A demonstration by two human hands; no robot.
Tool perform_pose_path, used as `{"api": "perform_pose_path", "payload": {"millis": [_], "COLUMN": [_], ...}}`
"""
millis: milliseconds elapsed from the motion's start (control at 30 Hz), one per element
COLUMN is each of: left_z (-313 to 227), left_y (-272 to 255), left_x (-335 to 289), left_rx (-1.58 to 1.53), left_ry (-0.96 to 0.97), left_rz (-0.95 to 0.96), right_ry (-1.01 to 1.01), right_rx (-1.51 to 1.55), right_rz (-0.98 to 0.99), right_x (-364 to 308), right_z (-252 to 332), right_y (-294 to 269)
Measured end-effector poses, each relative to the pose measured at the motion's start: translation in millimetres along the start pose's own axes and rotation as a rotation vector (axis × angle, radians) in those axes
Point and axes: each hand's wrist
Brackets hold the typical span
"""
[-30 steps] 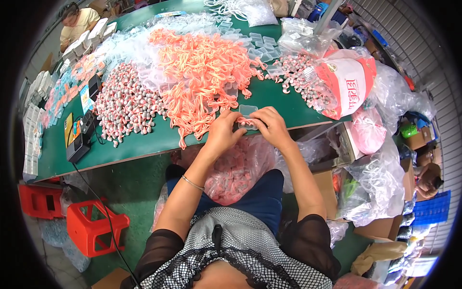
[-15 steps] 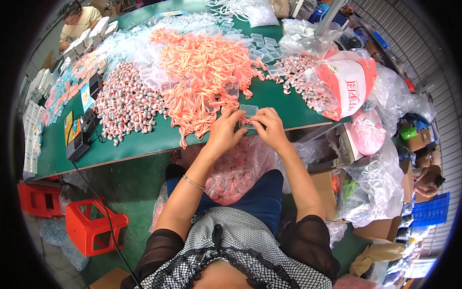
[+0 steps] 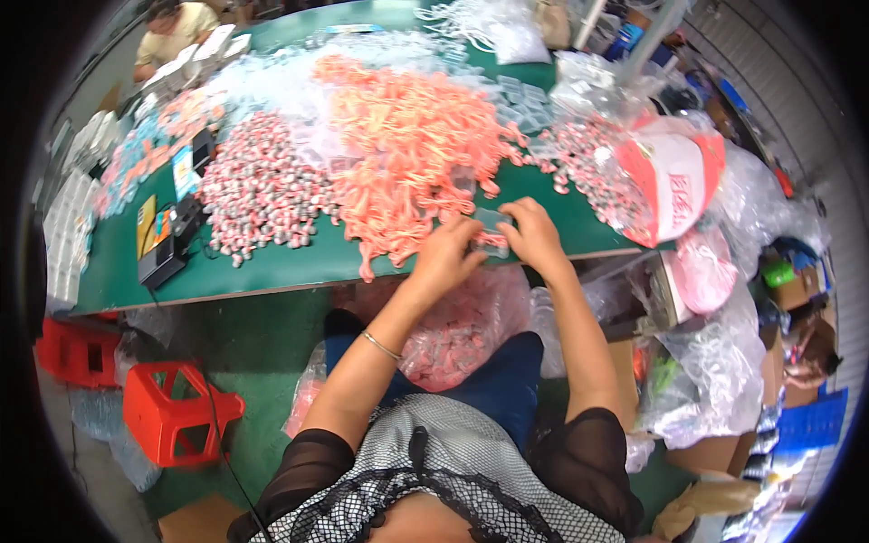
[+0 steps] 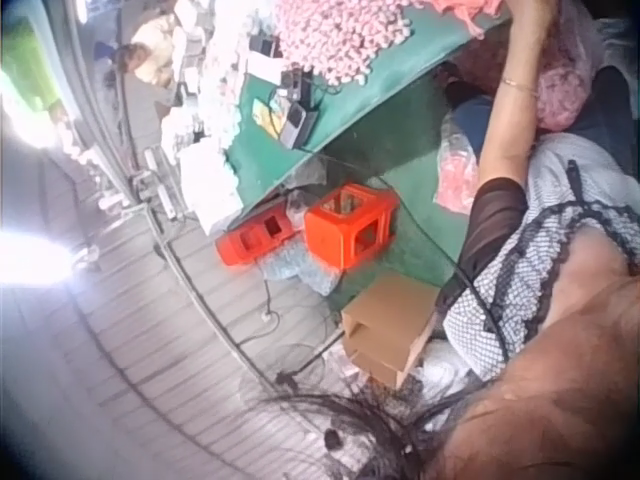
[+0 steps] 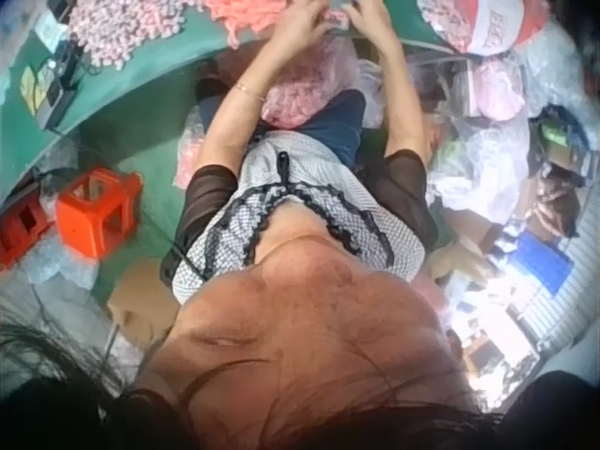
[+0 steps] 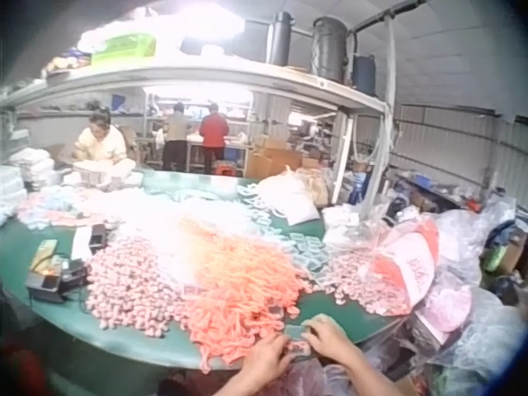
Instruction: Placing small pink components into clear plastic hinge-top containers and organizing them into bags or piles.
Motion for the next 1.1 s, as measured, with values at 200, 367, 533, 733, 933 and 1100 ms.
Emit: {"api": "perform_pose_path", "payload": {"millis": [200,367,533,733,933,1100], "left_z": [-4.6,-8.7,-5.1,-7.4,-11.8,-6.6], "left_y": [8.6,8.8,3.2,-8.6,-7.0,-9.6], "left_x": [-4.1,-1.4,0.8,4.3,9.2,12.1], "left_rx": [-0.044,-0.082,-0.073,-0.044,0.034,-0.068], "left_ry": [0.002,-0.044,-0.018,-0.054,-0.167,-0.181], "left_rz": [-0.027,0.000,-0.063,-0.008,0.023,0.058], "right_ry": [0.135,0.040,-0.064,-0.072,-0.104,-0.103], "right_rx": [0.071,0.122,0.136,0.163,0.109,0.133], "right_rz": [-0.068,-0.199,-0.293,-0.377,-0.419,-0.440], "right_x": [-10.1,-23.3,-40.1,-47.7,-53.2,-53.4], "right_z": [11.3,17.6,31.5,32.2,34.7,37.4], "right_y": [-6.3,-4.6,4.2,17.1,18.0,20.9]}}
Point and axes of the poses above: each hand's wrist, its own x-axis towards the middle knuckle, its own y-axis out of the palm, z = x × y, and after that the axes turned 2 degrees about x, right-handed
